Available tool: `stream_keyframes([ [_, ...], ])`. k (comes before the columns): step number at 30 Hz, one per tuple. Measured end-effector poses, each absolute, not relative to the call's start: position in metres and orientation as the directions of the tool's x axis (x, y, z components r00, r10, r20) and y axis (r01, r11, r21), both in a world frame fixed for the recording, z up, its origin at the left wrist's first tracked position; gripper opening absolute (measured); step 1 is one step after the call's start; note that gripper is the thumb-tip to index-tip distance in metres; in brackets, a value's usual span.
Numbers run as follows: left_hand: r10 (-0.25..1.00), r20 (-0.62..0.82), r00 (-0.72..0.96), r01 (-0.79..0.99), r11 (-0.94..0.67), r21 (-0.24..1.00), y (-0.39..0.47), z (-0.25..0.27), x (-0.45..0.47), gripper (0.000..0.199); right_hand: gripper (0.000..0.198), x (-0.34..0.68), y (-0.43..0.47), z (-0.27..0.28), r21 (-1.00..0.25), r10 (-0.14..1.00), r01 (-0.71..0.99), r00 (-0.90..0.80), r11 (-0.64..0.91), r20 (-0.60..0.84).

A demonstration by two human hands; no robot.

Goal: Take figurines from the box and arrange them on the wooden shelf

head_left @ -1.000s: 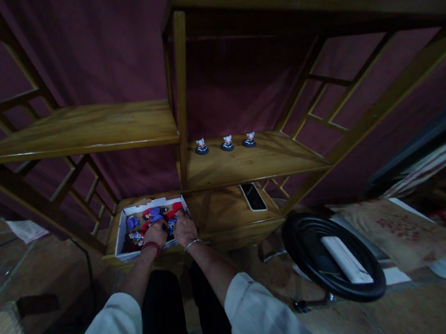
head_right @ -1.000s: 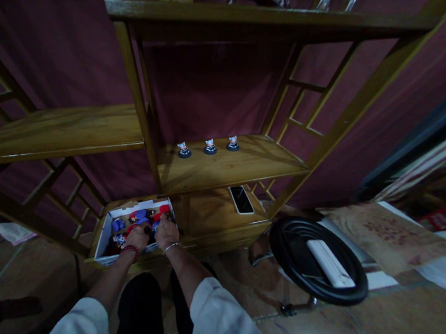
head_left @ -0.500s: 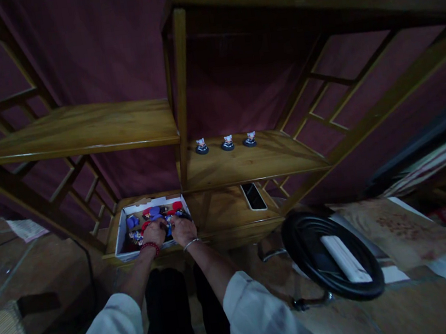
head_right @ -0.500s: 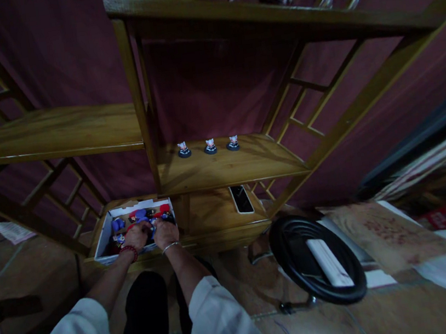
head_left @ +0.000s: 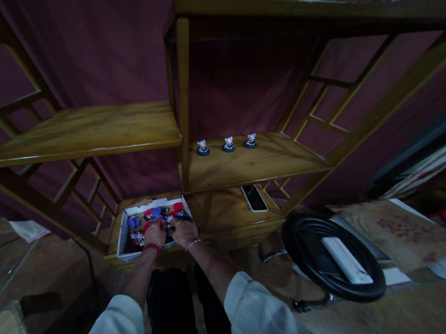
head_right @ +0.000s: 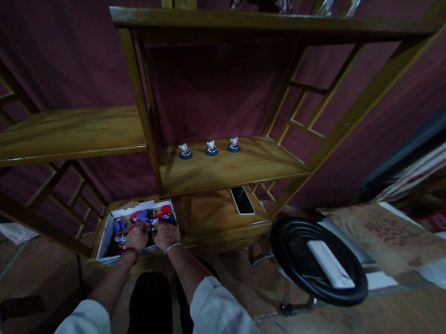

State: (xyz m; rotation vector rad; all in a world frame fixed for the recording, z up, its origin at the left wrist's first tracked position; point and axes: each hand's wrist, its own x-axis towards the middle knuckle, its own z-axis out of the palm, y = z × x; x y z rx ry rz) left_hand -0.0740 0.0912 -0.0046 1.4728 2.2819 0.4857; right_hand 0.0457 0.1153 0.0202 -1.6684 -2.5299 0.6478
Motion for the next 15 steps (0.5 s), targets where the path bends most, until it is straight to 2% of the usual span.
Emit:
stream_keyframes([
  [7,0.934,-0.087,-0.347,0.744,0.33,0.58,0.0926,-0.0058,-0.0772,0.019,0.031,0.0464,0.1152,0.025,-0.381,0.875,0.861,-0.436,0.338,-0.21],
  [15,0.949,-0.016,-0.314,0.732,0.253,0.632,0.0903,-0.0023,-0.076,0.024,0.032,0.0488,0.1151,0.0213,-0.353,0.853,0.841,-0.491,0.41,-0.179],
])
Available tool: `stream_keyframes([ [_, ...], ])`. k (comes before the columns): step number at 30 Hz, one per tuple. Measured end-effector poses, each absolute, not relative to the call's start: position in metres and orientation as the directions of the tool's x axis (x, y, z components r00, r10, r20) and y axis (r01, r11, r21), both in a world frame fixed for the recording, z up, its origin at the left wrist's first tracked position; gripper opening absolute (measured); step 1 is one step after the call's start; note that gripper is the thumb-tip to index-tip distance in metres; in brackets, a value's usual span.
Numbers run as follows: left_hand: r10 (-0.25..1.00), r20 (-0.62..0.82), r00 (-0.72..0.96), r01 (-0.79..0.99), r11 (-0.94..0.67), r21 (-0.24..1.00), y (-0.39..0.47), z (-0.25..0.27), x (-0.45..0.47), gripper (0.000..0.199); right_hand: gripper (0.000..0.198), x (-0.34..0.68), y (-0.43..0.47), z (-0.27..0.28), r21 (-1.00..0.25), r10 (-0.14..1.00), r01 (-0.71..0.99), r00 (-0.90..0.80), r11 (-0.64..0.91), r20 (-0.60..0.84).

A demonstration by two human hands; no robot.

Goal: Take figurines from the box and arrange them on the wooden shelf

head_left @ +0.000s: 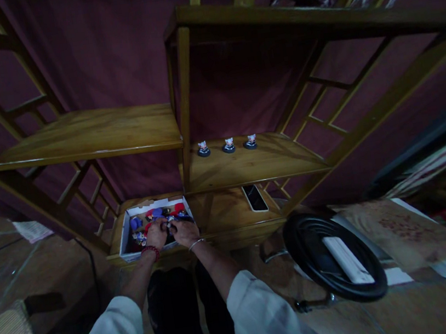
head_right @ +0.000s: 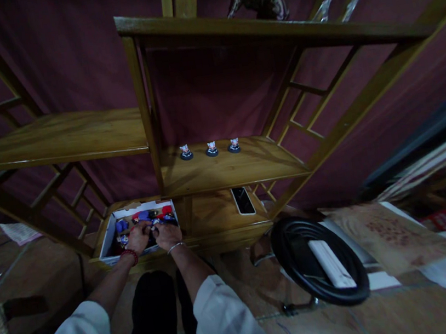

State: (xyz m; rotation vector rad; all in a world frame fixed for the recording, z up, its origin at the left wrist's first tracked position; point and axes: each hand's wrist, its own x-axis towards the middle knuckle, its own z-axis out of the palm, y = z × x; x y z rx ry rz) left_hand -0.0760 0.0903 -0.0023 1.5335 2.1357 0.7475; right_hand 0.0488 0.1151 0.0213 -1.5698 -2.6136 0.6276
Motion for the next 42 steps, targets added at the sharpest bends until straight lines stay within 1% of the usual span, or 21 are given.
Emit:
stream_keyframes([
  [4,0.939,-0.029,-0.342,0.697,0.274,0.663,0.088,0.001,-0.076,0.032,0.033,0.05,0.115,0.023,-0.346,0.846,0.842,-0.496,0.414,-0.193],
  [8,0.941,-0.042,-0.336,0.658,0.267,0.704,0.087,0.002,-0.076,0.033,0.033,0.049,0.115,0.027,-0.35,0.855,0.856,-0.47,0.38,-0.221],
  [12,0.94,-0.057,-0.337,0.621,0.267,0.736,0.087,0.001,-0.076,0.033,0.038,0.049,0.114,0.03,-0.371,0.866,0.859,-0.451,0.354,-0.218],
  [16,0.939,-0.046,-0.342,0.616,0.26,0.744,0.086,-0.002,-0.076,0.031,0.034,0.048,0.113,0.031,-0.397,0.889,0.867,-0.405,0.301,-0.212],
  [20,0.947,-0.032,-0.32,0.616,0.234,0.752,0.088,-0.009,-0.079,0.032,0.031,0.048,0.114,0.028,-0.398,0.907,0.875,-0.375,0.277,-0.193],
  [24,0.95,-0.029,-0.31,0.654,0.235,0.719,0.091,-0.013,-0.08,0.031,0.033,0.048,0.116,0.024,-0.414,0.917,0.866,-0.37,0.28,-0.152],
  [28,0.953,-0.057,-0.297,0.708,0.26,0.657,0.09,-0.009,-0.077,0.029,0.032,0.05,0.118,0.022,-0.423,0.908,0.854,-0.393,0.303,-0.145],
  [32,0.946,-0.099,-0.308,0.744,0.304,0.594,0.089,-0.002,-0.075,0.03,0.032,0.051,0.121,0.022,-0.465,0.9,0.835,-0.407,0.296,-0.157],
  [37,0.952,-0.101,-0.29,0.749,0.291,0.596,0.088,0.003,-0.073,0.028,0.034,0.049,0.123,0.023,-0.488,0.901,0.838,-0.382,0.244,-0.206],
  [42,0.941,-0.117,-0.317,0.737,0.322,0.595,0.089,0.001,-0.074,0.026,0.034,0.048,0.123,0.022,-0.484,0.894,0.837,-0.394,0.255,-0.212],
])
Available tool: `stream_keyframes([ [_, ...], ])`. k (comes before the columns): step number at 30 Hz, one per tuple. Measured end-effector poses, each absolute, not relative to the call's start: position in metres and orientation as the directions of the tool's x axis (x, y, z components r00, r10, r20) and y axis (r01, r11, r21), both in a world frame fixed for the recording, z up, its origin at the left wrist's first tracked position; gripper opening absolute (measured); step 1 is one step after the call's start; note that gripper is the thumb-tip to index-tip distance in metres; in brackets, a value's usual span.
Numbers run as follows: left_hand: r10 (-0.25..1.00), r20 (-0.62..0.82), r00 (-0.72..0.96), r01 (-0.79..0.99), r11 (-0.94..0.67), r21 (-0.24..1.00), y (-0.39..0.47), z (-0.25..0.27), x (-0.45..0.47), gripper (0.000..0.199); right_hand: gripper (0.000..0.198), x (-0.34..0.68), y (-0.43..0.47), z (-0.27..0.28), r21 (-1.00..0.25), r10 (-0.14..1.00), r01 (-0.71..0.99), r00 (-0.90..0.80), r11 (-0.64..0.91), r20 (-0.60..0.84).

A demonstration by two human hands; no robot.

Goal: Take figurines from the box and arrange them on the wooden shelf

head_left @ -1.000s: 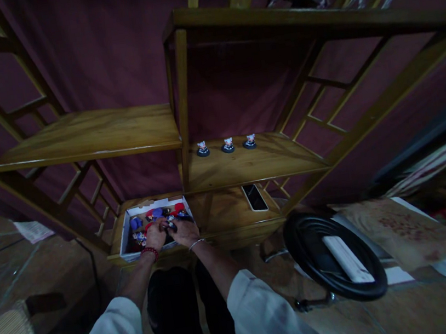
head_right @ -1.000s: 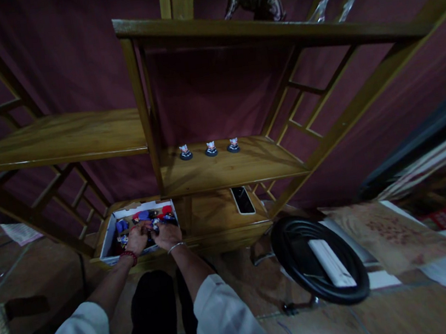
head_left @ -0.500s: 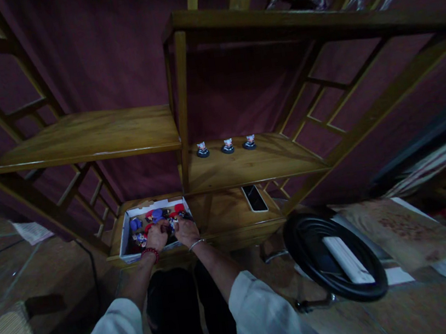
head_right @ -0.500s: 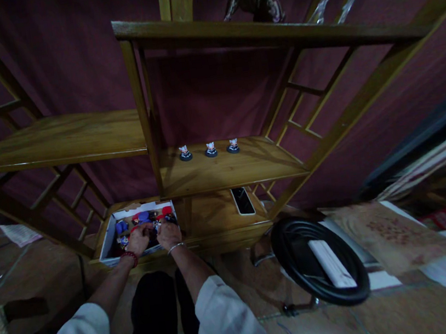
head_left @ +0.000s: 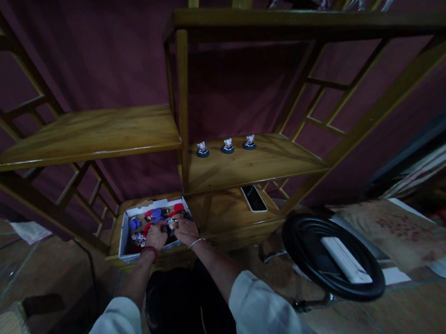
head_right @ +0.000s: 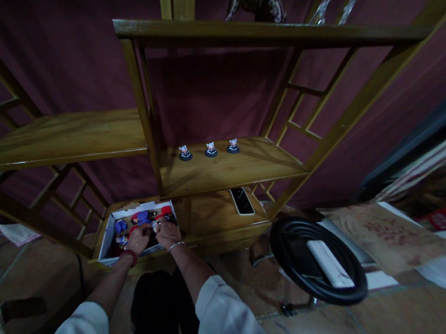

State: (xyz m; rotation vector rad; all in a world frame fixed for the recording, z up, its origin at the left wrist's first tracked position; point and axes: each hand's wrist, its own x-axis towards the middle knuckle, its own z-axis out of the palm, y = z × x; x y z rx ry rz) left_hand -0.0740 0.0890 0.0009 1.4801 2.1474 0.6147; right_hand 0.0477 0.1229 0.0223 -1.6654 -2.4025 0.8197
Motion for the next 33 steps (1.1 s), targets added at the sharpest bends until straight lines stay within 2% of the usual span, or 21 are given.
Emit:
stream_keyframes([
  [4,0.952,-0.109,-0.286,0.703,0.285,0.651,0.092,-0.009,-0.077,0.024,0.034,0.046,0.125,0.017,-0.487,0.9,0.841,-0.379,0.237,-0.217],
  [12,0.974,-0.103,-0.202,0.626,0.209,0.751,0.092,-0.018,-0.079,0.036,0.032,0.045,0.136,0.015,-0.503,0.904,0.829,-0.384,0.247,-0.189],
  [16,0.975,-0.091,-0.202,0.644,0.202,0.738,0.091,-0.016,-0.079,0.039,0.033,0.047,0.137,0.017,-0.519,0.903,0.828,-0.368,0.21,-0.221],
  [19,0.975,-0.104,-0.196,0.654,0.209,0.727,0.09,-0.014,-0.078,0.039,0.032,0.048,0.134,0.016,-0.527,0.9,0.815,-0.391,0.242,-0.192],
  [24,0.967,-0.142,-0.214,0.707,0.253,0.661,0.088,-0.007,-0.074,0.038,0.03,0.046,0.125,0.016,-0.466,0.907,0.838,-0.393,0.285,-0.153],
  [30,0.969,-0.152,-0.194,0.749,0.247,0.615,0.086,-0.002,-0.072,0.038,0.033,0.043,0.118,0.018,-0.378,0.91,0.877,-0.378,0.295,-0.167],
  [33,0.967,-0.174,-0.184,0.777,0.252,0.578,0.085,0.0,-0.071,0.034,0.034,0.044,0.116,0.018,-0.372,0.903,0.877,-0.39,0.305,-0.179],
])
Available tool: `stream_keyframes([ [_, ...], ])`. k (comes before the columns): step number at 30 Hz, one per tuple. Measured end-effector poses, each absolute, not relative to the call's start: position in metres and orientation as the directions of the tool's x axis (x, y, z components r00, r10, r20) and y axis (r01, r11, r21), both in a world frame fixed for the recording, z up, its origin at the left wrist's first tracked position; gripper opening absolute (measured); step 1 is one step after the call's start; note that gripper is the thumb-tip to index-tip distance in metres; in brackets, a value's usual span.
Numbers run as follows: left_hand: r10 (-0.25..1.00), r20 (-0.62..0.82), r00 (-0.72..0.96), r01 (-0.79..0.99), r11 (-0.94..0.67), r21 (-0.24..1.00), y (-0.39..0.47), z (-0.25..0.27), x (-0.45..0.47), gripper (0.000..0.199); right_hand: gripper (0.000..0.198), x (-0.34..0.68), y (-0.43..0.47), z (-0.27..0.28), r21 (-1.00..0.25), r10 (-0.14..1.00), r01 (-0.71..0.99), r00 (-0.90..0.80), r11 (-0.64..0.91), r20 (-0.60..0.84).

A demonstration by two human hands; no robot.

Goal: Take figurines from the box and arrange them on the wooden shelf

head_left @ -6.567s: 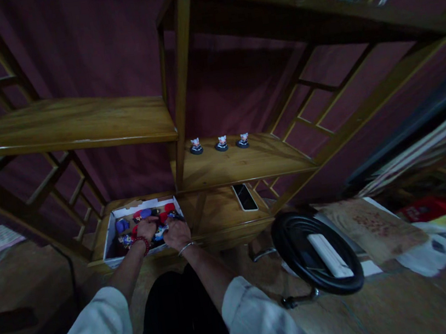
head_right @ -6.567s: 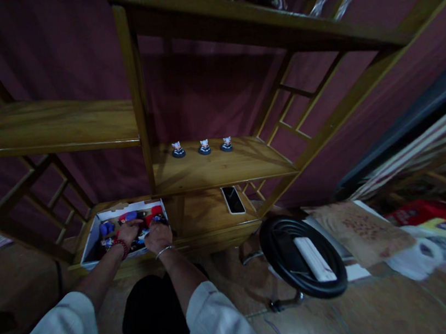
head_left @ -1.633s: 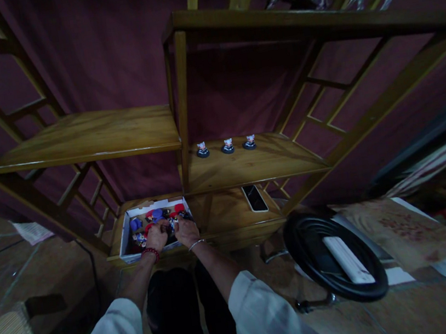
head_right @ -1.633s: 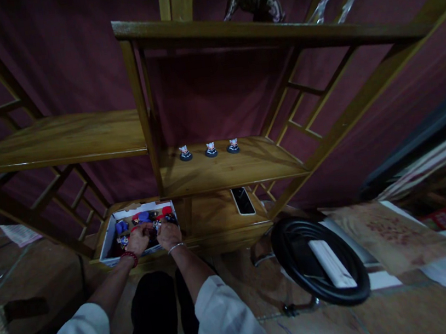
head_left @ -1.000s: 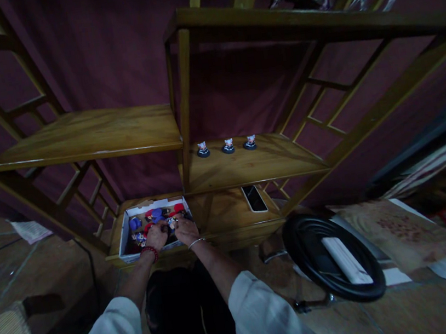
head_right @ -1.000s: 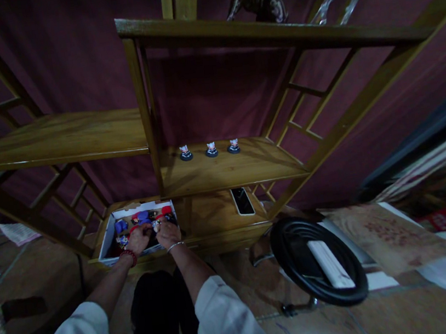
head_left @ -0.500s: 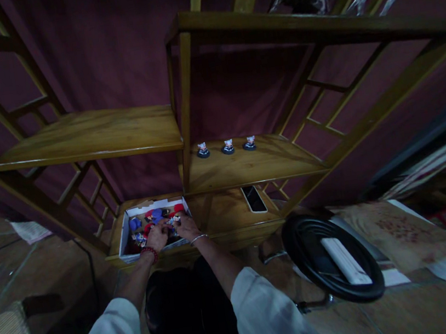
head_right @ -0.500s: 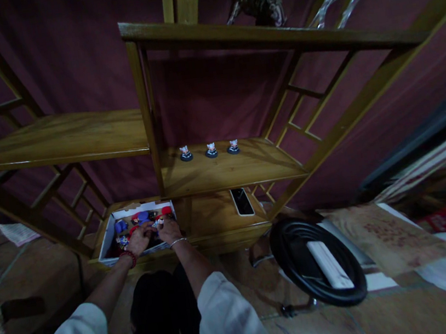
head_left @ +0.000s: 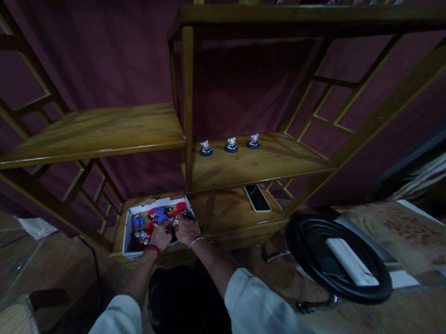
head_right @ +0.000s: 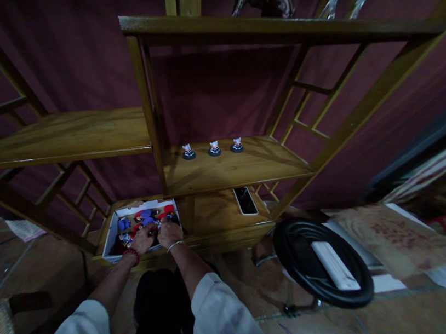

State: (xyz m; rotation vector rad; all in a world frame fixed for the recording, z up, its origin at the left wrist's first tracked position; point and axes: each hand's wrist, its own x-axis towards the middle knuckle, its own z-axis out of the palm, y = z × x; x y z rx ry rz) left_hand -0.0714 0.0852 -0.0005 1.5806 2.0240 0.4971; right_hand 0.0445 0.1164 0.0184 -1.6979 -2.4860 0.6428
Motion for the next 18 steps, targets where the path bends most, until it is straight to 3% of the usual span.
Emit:
stream_keyframes([
  [9,0.965,-0.209,-0.16,0.813,0.249,0.526,0.09,0.009,-0.076,0.034,0.036,0.045,0.118,0.019,-0.386,0.907,0.874,-0.383,0.295,-0.176],
  [18,0.947,-0.23,-0.223,0.88,0.297,0.37,0.081,0.015,-0.117,0.034,0.035,0.045,0.119,0.014,-0.381,0.902,0.869,-0.4,0.317,-0.161],
])
